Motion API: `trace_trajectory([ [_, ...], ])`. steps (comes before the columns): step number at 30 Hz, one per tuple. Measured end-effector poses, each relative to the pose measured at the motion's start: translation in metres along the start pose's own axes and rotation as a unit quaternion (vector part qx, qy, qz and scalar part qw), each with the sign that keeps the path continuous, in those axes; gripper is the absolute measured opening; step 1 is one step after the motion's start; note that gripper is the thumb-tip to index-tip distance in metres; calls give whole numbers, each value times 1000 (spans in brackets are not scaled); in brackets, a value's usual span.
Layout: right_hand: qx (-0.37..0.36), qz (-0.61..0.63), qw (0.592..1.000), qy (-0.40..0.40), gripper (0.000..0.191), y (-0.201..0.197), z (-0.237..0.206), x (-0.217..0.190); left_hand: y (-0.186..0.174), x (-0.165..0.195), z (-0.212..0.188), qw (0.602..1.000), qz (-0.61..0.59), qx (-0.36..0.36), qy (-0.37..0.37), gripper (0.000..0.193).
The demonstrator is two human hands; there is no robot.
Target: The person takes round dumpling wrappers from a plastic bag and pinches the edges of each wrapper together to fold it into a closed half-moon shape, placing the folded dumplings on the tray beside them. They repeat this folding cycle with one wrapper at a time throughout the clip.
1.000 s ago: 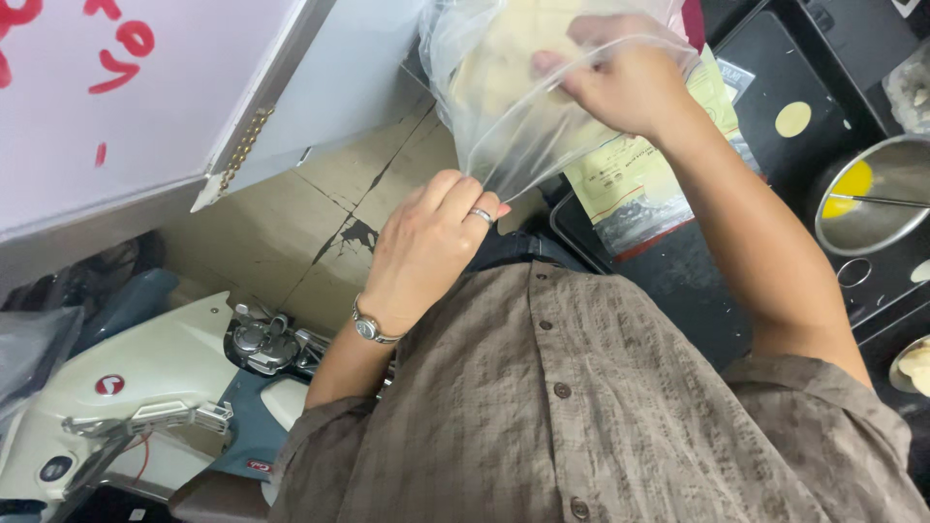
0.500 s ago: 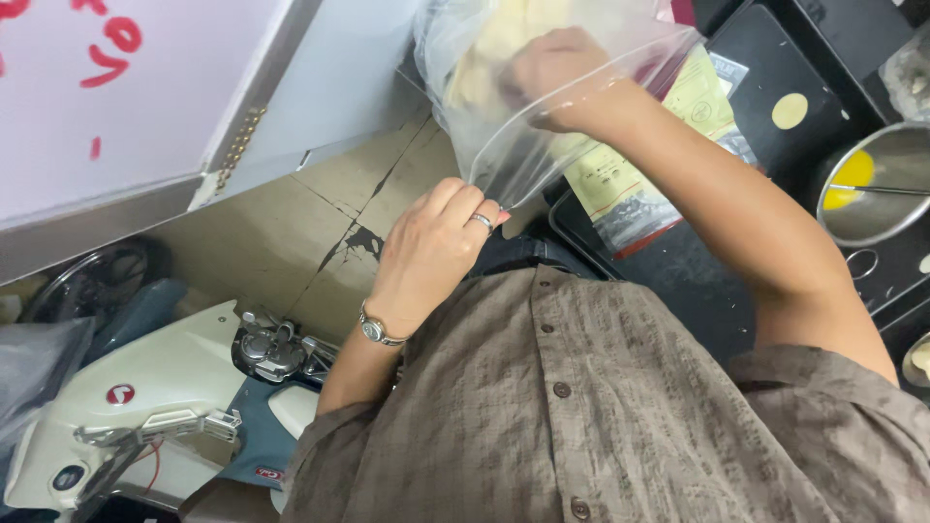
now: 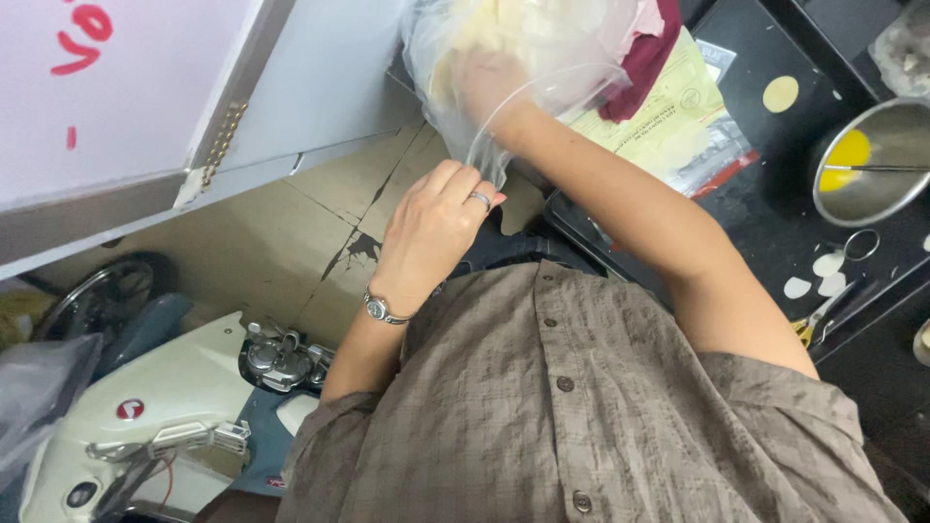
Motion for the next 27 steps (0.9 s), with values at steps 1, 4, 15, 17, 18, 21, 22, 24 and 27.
trace_trajectory([
  [1, 55, -12, 997, -52, 11, 2, 0, -1, 1, 0, 0, 1000, -2, 2, 2, 15],
  [4, 63, -23, 996, -67, 15, 1, 2, -2, 1, -4, -2, 1000, -15, 10, 8, 18],
  [15, 191, 355, 903, 147, 19, -152, -156, -8, -4, -13, 1, 1000, -12, -5, 11, 16],
  [17, 253, 278, 883, 282, 20, -159, -188, 21, -3, -15, 1, 1000, -14, 4, 15, 16],
  [18, 247, 260, 886, 294, 20, -154, -197, 33, -2, -16, 0, 1000, -15, 8, 16, 16],
  [21, 239, 138, 924, 264, 18, -136, -203, 48, 1, -18, -4, 999, -29, 3, 28, 16],
  [22, 239, 54, 948, 203, 18, -133, -201, 44, 2, -18, -6, 999, -36, -1, 33, 17],
  [24, 256, 13, 959, 125, 16, -137, -191, 29, 3, -17, -8, 999, -34, -7, 37, 20],
  [27, 244, 152, 957, 41, 14, -152, -162, -1, 4, -15, -10, 999, -32, -12, 37, 23],
])
Point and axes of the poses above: each hand's wrist, its own z-axis towards the middle knuckle, its own y-axis out of the palm, x = y × z, the point moved 1 cm from there along z, towards the middle knuckle, and after that the axes turned 14 degrees about z, right-handed, at the moved point
